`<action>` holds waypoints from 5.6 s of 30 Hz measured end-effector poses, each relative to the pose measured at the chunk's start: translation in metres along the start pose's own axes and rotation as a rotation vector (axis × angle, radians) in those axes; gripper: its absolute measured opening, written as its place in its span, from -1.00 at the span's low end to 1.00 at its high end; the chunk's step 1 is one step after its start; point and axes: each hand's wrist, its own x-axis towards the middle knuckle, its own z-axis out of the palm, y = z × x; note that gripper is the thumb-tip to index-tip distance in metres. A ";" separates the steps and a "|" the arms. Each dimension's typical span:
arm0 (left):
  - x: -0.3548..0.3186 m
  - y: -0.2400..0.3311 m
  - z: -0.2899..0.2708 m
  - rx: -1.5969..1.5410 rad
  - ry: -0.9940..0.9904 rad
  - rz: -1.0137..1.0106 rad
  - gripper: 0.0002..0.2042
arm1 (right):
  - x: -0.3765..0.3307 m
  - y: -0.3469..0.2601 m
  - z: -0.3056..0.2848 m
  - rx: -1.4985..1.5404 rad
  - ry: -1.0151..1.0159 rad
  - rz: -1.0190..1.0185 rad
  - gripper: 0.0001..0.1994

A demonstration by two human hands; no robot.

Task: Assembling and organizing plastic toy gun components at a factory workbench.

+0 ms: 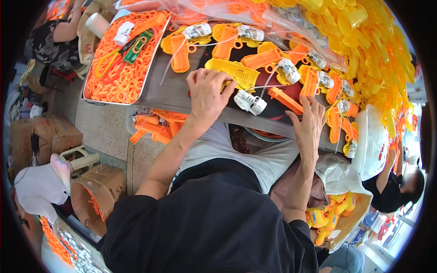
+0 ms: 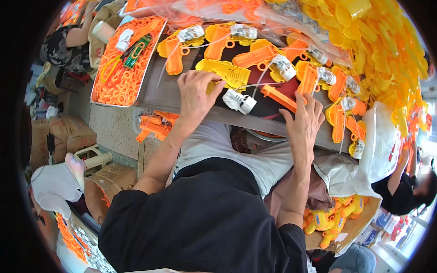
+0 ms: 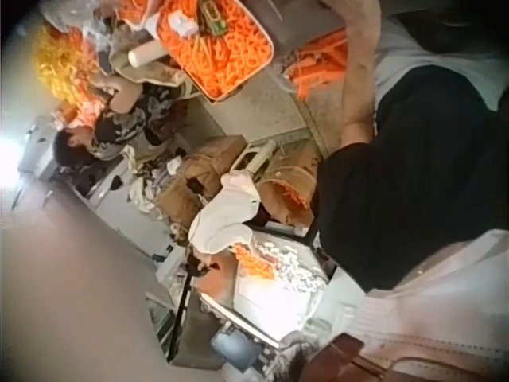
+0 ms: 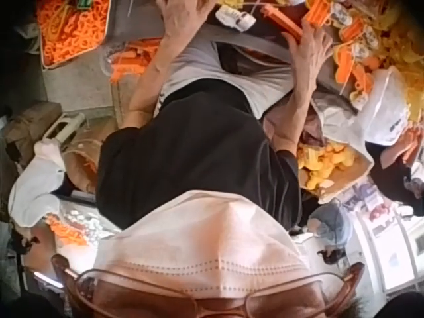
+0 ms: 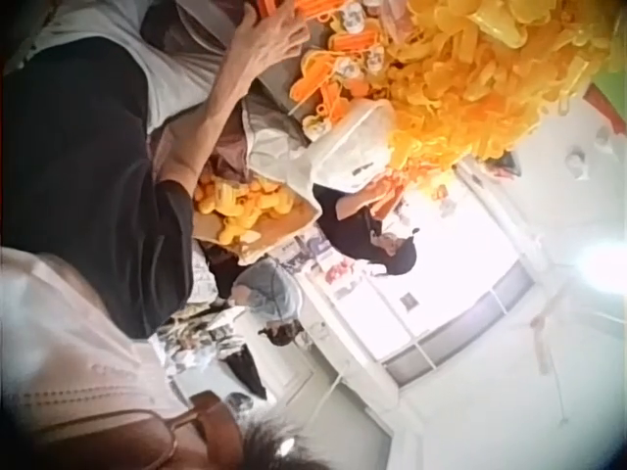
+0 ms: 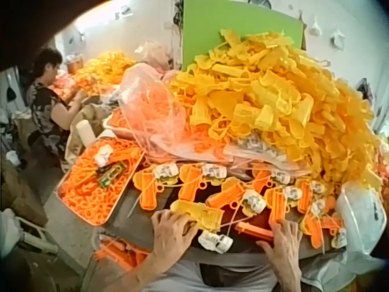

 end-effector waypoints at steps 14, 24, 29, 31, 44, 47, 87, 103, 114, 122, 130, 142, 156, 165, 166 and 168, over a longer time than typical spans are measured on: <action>0.005 0.007 0.013 0.092 -0.032 -0.052 -0.87 | 0.050 -0.033 -0.006 0.276 0.184 -0.168 -0.78; -0.006 0.008 -0.035 -1.227 -0.171 -0.702 -0.48 | 0.008 -0.087 0.038 0.492 0.041 -0.889 -0.47; -0.002 0.005 -0.038 -0.963 -0.414 -0.575 -0.43 | -0.030 -0.081 0.059 0.570 0.536 -0.744 -0.40; -0.003 0.002 -0.039 -0.972 -0.392 -0.626 -0.39 | -0.037 -0.082 0.052 0.477 0.554 -0.578 -0.27; -0.010 -0.019 -0.026 -0.118 -0.021 -0.030 -0.47 | 0.024 -0.072 0.022 0.693 -0.119 -0.187 -0.58; -0.011 -0.018 -0.021 -0.095 0.029 -0.023 -0.51 | 0.045 -0.058 0.047 1.159 -0.310 0.258 -0.70; 0.071 0.010 -0.020 -0.468 -0.338 -0.031 -0.80 | 0.043 -0.054 0.072 1.248 -0.273 0.398 -0.67; 0.113 0.014 -0.030 -0.693 -0.755 -0.279 -0.71 | 0.043 -0.054 0.074 1.313 -0.302 0.436 -0.67; 0.023 0.025 -0.109 -0.693 -0.982 -0.373 -0.54 | 0.038 -0.046 0.074 1.517 -0.357 0.363 -0.73; -0.018 -0.015 -0.028 -0.061 -0.095 0.067 -0.56 | 0.058 -0.041 0.047 1.306 -0.436 0.238 -0.71; -0.020 -0.012 -0.012 -0.265 0.099 -0.099 -0.67 | 0.071 -0.042 0.041 1.055 -0.458 0.026 -0.70; -0.028 -0.003 -0.002 -0.148 0.168 -0.098 -0.71 | 0.058 -0.077 0.042 0.328 0.123 -0.303 -0.81; -0.030 -0.009 0.001 -0.209 0.133 -0.108 -0.68 | 0.077 -0.103 0.072 0.495 -0.095 -0.392 -0.82; -0.030 -0.011 -0.001 -0.251 0.100 -0.099 -0.66 | 0.076 -0.083 0.060 0.574 -0.320 -0.401 -0.74; -0.032 -0.010 -0.004 -0.290 0.090 -0.098 -0.65 | 0.065 -0.079 0.054 0.587 -0.208 -0.324 -0.71; -0.033 -0.011 -0.007 -0.292 0.092 -0.116 -0.66 | 0.051 -0.067 0.053 0.589 -0.119 -0.256 -0.60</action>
